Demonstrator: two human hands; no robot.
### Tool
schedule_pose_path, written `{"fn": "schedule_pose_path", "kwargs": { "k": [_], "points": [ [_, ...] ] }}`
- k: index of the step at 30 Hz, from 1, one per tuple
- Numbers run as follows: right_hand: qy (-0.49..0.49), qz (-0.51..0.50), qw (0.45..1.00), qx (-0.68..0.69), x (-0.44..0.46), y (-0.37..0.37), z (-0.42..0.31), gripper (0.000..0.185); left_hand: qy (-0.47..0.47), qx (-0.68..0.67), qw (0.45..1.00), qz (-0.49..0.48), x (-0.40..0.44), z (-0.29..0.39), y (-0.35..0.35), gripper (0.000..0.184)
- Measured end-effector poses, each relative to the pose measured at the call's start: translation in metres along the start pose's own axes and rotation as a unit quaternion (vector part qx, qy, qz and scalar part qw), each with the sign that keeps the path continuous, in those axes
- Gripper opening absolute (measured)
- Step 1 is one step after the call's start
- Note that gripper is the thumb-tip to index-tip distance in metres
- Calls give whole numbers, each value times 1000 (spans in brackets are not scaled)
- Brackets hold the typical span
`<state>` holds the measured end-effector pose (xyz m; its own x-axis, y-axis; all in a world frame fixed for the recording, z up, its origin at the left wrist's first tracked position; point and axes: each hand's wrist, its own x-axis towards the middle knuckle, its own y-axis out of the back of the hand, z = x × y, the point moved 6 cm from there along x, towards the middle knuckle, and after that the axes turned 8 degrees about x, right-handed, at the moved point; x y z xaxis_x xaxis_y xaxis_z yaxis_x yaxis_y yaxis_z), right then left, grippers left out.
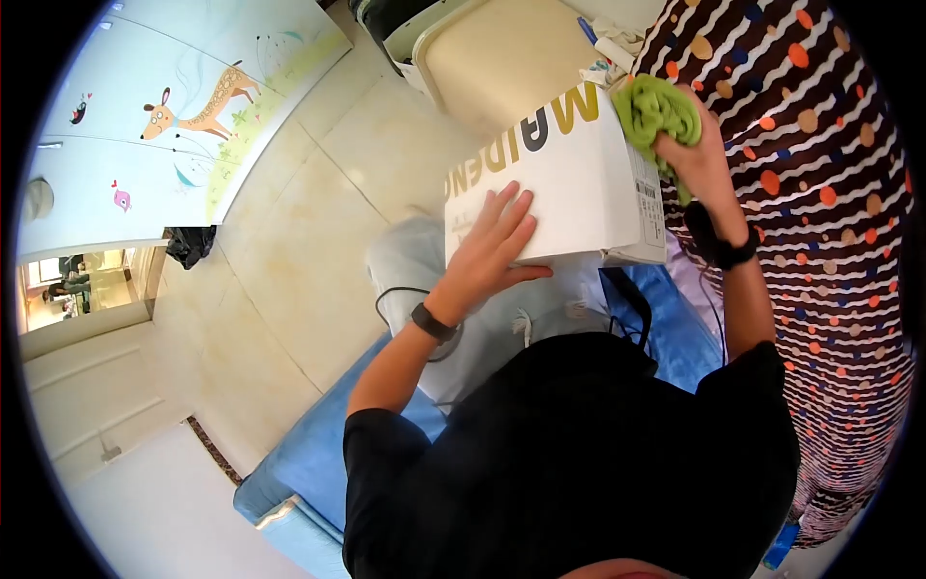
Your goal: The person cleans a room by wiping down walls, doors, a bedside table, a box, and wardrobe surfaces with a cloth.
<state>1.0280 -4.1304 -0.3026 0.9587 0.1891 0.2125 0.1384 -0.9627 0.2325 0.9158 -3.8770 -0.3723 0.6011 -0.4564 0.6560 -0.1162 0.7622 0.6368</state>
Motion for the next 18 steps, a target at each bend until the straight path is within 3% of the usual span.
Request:
{"fn": "schedule_pose_path", "kwargs": {
  "k": [4, 7, 10, 13, 15, 17, 18],
  "points": [
    [-27, 72, 995, 69, 10, 0, 7, 35, 17, -13, 1000, 13, 0, -9, 0, 103],
    [-72, 147, 955, 248, -5, -15, 13, 34, 12, -11, 999, 30, -6, -20, 11, 107],
    [-75, 185, 917, 346, -20, -34, 13, 35, 164, -157, 972, -68, -9, -23, 44, 112],
    [-53, 195, 888, 413, -33, -62, 5, 34, 343, -318, 883, -32, -3, -19, 85, 111],
    [-70, 125, 900, 412, -45, -86, 2, 37, 415, -277, 864, -64, 16, -9, 114, 98],
    [-31, 69, 921, 383, -53, -114, -16, 43, 463, -198, 858, -99, 18, -9, 125, 75],
    [21, 40, 922, 385, -58, -127, -18, 47, 477, -194, 852, -93, 15, -9, 131, 74]
  ]
}}
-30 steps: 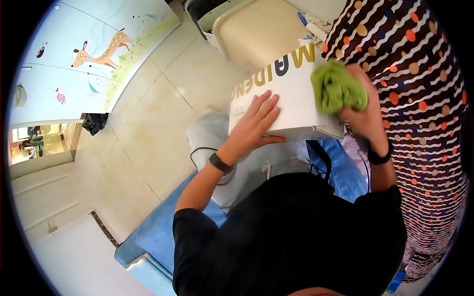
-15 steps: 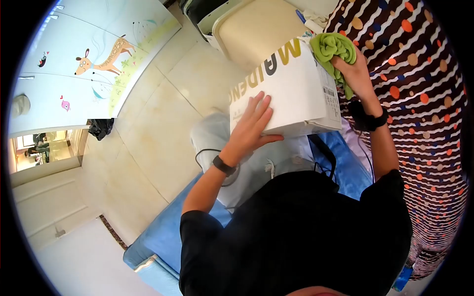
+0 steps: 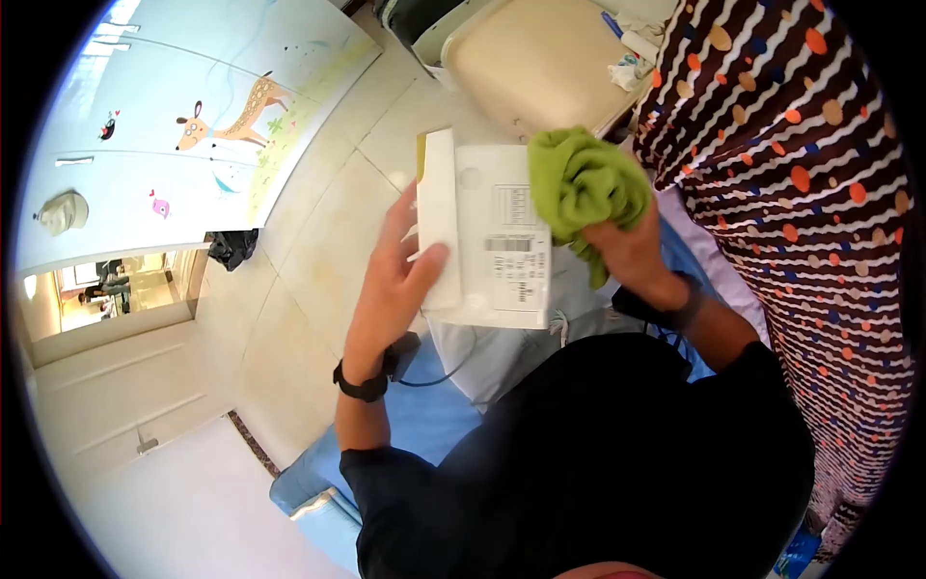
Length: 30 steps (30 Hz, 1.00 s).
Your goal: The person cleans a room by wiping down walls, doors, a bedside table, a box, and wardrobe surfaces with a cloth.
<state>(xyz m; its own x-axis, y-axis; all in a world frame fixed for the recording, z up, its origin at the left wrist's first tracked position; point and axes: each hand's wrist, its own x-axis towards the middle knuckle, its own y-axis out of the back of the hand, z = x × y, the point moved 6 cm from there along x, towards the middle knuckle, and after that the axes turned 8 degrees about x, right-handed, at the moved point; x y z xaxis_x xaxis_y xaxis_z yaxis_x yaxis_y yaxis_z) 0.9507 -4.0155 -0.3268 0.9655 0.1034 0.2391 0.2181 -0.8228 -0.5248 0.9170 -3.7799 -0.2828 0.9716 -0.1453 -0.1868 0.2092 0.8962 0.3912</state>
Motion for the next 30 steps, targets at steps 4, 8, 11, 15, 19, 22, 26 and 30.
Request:
{"fn": "schedule_pose_path", "kwargs": {
  "k": [4, 8, 11, 15, 19, 22, 26, 30],
  "points": [
    [-59, -35, 998, 3, -11, -16, 28, 53, 23, 84, 996, 28, -14, 12, 16, 79],
    [-97, -66, 993, 27, -20, -39, 51, 55, 24, 313, 948, 48, -25, 14, 14, 102],
    [-95, -112, 988, -42, -30, -43, 78, 55, 30, 379, 924, 48, -28, 5, 25, 119],
    [-142, -81, 986, -18, -35, -40, 82, 52, 33, 311, 945, 100, -26, -34, 41, 111],
    [-101, 16, 994, -44, -11, 6, 62, 47, 1, 124, 973, 196, -35, -78, 78, 98],
    [-47, 133, 988, -64, 6, 50, 35, 44, -29, -77, 974, 212, -51, -125, 101, 94],
    [-18, 127, 991, -40, 26, 62, 8, 45, -13, -422, 891, 168, -54, -148, 73, 90],
    [-44, 23, 994, -101, 21, 44, -11, 50, -57, -499, 849, 160, -43, -165, 53, 91]
  ]
}}
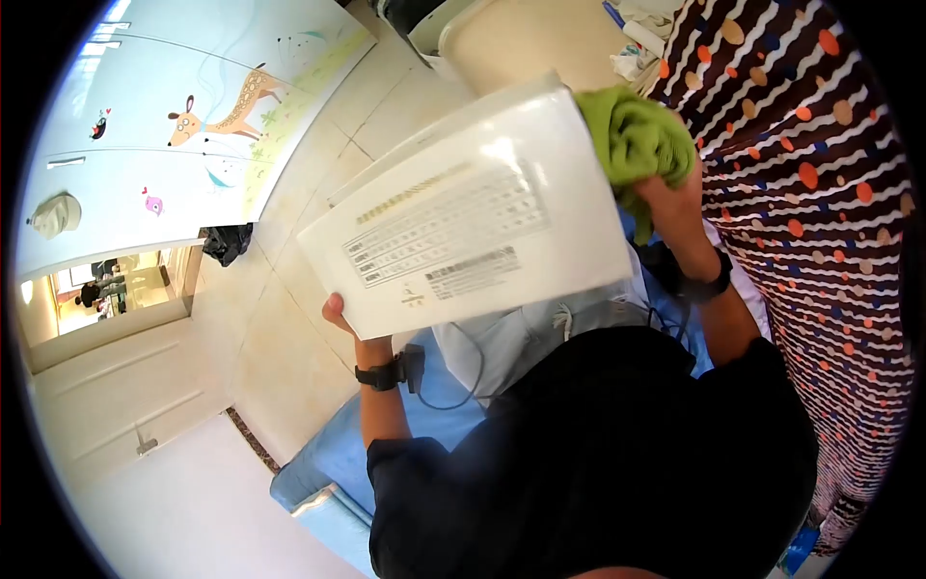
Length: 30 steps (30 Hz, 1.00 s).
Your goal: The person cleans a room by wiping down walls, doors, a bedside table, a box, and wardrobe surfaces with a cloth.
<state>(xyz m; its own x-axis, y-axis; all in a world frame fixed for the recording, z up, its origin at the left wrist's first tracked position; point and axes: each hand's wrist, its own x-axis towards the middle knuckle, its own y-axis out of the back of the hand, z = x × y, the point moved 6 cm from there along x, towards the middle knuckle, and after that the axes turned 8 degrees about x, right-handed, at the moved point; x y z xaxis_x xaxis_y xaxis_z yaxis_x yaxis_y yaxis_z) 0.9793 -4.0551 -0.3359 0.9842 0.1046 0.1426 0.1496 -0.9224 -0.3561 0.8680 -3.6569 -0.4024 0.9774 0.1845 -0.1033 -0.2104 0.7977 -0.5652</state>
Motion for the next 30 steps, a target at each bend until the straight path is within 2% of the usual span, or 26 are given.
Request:
{"fn": "schedule_pose_path", "kwargs": {
  "k": [2, 6, 7, 8, 10, 12, 14, 16, 17, 18, 20, 22, 23, 25, 26, 28, 30],
  "points": [
    [48, -73, 995, -57, -14, -11, -14, 64, -28, -7, 999, 31, 3, -2, -3, 92],
    [131, -152, 976, -81, -31, -15, -24, 55, 17, -36, 998, -43, 2, -3, -6, 92],
    [112, -115, 986, -47, -33, -14, -27, 49, 29, -29, 998, -42, -1, -6, -7, 92],
    [151, -79, 982, -78, -33, -9, -31, 42, 42, -21, 998, -40, -6, -10, -9, 92],
    [143, -95, 976, -133, -17, -5, -36, 45, 49, -10, 998, -28, -15, -17, -10, 93],
    [54, -24, 989, -135, -7, 3, -32, 52, 43, -16, 999, -24, -21, -19, -7, 95],
    [24, 0, 999, -30, -3, -10, -30, 56, 27, -42, 999, -21, -30, -20, 0, 95],
    [37, -34, 998, 36, -10, -19, -19, 51, -14, -43, 999, 16, -42, -6, -1, 92],
    [-28, -79, 996, 31, -17, -22, -8, 48, -41, -25, 998, 40, -46, 5, 10, 90],
    [-9, -143, 989, -31, -20, -33, -12, 44, -70, -6, 995, 64, -49, 16, 19, 89],
    [85, -249, 953, -149, -29, -41, 2, 41, -137, 130, 960, 206, -65, 44, 34, 84],
    [73, -272, 950, -131, -34, -52, 6, 43, -203, 316, 875, 306, -85, 76, 21, 77],
    [66, -282, 949, -123, -37, -57, 9, 44, -273, 376, 832, 302, -91, 98, 20, 74],
    [4, -226, 972, -62, -35, -50, 29, 45, -348, 580, 659, 330, -115, 137, 2, 73],
    [-26, -195, 980, -32, -32, -47, 39, 45, -325, 633, 596, 371, -133, 148, 8, 80],
    [-15, -193, 980, -53, -28, -47, 45, 45, -324, 724, 448, 413, -169, 159, 32, 92],
    [-19, -201, 978, -60, -24, -46, 54, 45, -226, 867, 207, 394, -202, 160, 40, 106]
  ]
}}
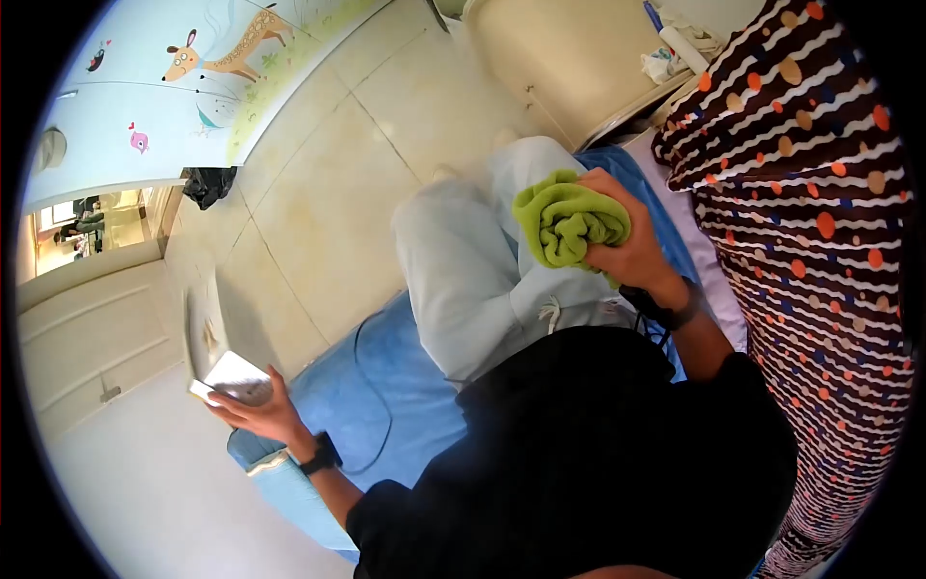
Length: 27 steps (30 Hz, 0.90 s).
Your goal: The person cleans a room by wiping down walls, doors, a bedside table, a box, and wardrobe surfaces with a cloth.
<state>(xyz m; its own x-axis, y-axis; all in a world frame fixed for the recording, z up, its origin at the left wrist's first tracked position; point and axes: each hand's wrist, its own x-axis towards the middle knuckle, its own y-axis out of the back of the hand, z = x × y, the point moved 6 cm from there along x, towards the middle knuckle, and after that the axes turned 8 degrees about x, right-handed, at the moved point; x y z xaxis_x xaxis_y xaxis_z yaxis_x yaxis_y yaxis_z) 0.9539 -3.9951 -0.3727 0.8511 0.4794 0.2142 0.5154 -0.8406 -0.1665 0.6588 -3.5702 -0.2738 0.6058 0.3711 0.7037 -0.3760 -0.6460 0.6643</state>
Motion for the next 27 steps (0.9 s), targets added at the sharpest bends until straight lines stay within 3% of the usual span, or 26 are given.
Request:
{"fn": "schedule_pose_path", "kwargs": {
  "k": [1, 3, 6, 7, 8, 10, 11, 12, 16, 17, 19, 21, 23, 26, 27],
  "points": [
    [-3, 0, 1000, 0, 2, 1, 4, 45, -38, 110, 993, -12, -18, -20, -5, 108],
    [-11, 0, 1000, -3, 4, 4, 12, 46, 33, 274, 956, -105, -66, -68, -12, 109],
    [-48, 23, 998, 23, 8, 10, 22, 47, 26, 395, 894, -208, -155, -112, -15, 112],
    [-63, 35, 997, 37, 10, 13, 26, 47, 74, 429, 834, -340, -203, -137, -27, 118],
    [-70, 41, 996, 37, 12, 17, 30, 46, 101, 424, 797, -419, -237, -134, -28, 122],
    [-82, 56, 994, 36, 16, 27, 40, 46, 85, 314, 815, -479, -324, -150, -48, 118],
    [-87, 65, 993, 41, 18, 31, 43, 46, 80, 194, 843, -494, -356, -150, -63, 113],
    [-91, 75, 992, 44, 21, 36, 47, 46, 128, 250, 779, -561, -344, -116, -56, 107],
    [-127, 107, 985, 43, 30, 58, 57, 44, 251, 258, 740, -568, -291, -90, -73, 94],
    [-135, 120, 983, 40, 35, 65, 59, 44, 231, 225, 782, -533, -250, -65, -73, 80],
    [-151, 149, 977, 37, 46, 79, 62, 44, 105, 98, 883, -447, -194, -43, -107, 62],
    [-109, 168, 979, -35, 66, 97, 70, 45, -5, -91, 923, -374, -128, 9, -140, 47],
    [-101, 195, 973, -70, 87, 118, 88, 51, 147, -324, 842, -405, -52, 105, -152, 43],
    [-54, 203, 956, -203, 120, 143, 115, 55, -61, -414, 833, -362, 51, 276, -134, 43],
    [-74, 207, 957, -190, 130, 151, 131, 61, -82, -480, 792, -368, 67, 327, -134, 43]
  ]
}}
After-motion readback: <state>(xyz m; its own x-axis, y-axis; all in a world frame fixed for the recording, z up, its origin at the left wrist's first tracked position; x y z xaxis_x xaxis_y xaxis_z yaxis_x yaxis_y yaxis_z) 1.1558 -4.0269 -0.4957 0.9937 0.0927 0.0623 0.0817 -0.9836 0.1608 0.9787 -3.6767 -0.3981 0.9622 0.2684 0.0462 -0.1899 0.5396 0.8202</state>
